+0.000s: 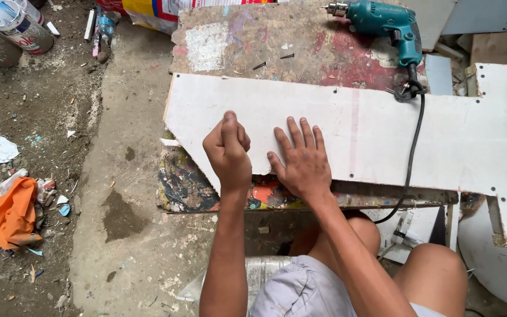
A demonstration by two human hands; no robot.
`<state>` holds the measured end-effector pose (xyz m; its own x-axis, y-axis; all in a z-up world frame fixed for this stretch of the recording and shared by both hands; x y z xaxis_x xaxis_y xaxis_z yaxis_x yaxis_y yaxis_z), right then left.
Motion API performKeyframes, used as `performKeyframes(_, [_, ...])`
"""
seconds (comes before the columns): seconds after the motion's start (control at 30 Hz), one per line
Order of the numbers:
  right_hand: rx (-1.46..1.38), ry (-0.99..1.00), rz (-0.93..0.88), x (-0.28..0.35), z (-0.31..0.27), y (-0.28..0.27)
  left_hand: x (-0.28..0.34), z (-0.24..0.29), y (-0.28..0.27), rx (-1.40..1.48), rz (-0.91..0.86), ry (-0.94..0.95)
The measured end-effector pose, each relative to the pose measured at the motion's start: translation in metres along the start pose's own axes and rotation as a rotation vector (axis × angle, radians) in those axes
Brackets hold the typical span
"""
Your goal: The person is using a power drill to make holes and a manual screwdriver to fasten screws into a white board.
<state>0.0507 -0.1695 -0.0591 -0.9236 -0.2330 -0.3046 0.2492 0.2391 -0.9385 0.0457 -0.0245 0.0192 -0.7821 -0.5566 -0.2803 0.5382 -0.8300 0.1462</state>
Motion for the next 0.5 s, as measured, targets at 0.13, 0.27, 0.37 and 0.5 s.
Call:
performKeyframes(0.13, [-0.024, 0.007, 0.004, 0.001, -0.001, -0.003, -0.003, -0.005, -0.011, 0.039, -0.135, 0.045])
performKeyframes(0.27, [-0.024, 0.006, 0.0, 0.001, -0.002, -0.002, -0.017, -0.025, -0.015, 0.104, -0.394, -0.013])
performKeyframes(0.37, [-0.031, 0.025, -0.005, 0.0, 0.001, -0.003, -0.035, -0.048, -0.014, 0.375, -0.761, -0.251])
performKeyframes(0.5, [-0.055, 0.027, -0.028, 0.005, -0.001, -0.006, -0.054, -0.039, -0.014, 0.383, -0.867, -0.356])
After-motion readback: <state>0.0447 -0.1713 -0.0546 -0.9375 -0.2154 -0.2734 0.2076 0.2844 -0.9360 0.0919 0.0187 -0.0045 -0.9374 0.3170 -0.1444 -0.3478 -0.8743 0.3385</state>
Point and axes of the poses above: each hand's wrist, its own x-axis away from the middle knuckle, its own y-axis out of the palm, z = x × y, the point moved 4 cm from there along -x, towards the middle knuckle, and after that the axes turned 9 degrees about z, right-handed, at the moved point
